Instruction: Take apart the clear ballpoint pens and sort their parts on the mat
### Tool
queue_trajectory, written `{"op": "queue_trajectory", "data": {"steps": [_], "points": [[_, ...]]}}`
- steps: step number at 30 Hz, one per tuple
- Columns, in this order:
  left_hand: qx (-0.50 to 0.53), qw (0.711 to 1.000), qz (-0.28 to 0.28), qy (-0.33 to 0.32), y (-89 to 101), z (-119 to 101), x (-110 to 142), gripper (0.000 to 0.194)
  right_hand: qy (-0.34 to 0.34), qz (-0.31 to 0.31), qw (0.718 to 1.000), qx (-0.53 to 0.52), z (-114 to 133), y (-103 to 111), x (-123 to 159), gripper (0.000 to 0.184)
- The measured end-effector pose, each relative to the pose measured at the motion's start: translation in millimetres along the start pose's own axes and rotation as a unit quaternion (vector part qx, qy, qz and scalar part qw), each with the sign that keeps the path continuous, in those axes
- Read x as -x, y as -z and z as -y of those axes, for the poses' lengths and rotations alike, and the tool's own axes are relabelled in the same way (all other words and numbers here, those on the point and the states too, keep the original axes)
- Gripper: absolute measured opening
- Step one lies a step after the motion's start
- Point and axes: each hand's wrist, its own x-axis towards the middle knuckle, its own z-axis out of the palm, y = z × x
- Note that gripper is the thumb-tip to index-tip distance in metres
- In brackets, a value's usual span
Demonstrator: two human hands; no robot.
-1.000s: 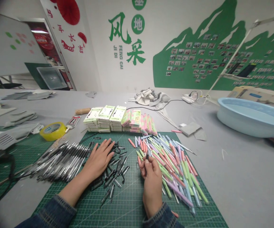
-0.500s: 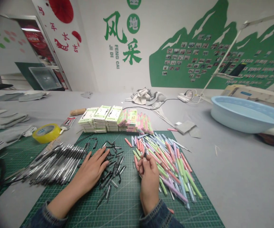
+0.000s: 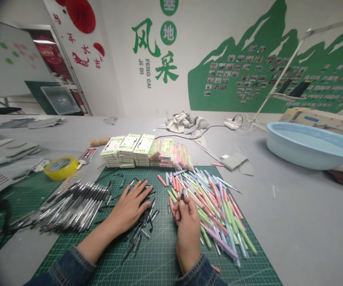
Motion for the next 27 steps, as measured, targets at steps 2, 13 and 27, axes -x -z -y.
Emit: {"op": "queue_trajectory", "data": {"steps": [2,13,27], "points": [[0.004,1.000,0.005,-0.001,0.9,-1,3,0.050,-0.001,0.003,1.000,0.000,-2,1,0,0.015],[-0.123,0.976,-0.083,0.158,1.6,12,6,0.063,-0.016,0.014,1.000,0.010,-7,3,-2,0.016],[-0.153,0.967,-0.061,0.197,-4.8,17,5,0.062,-0.018,0.012,1.000,0.007,-10,5,0,0.018]]}}
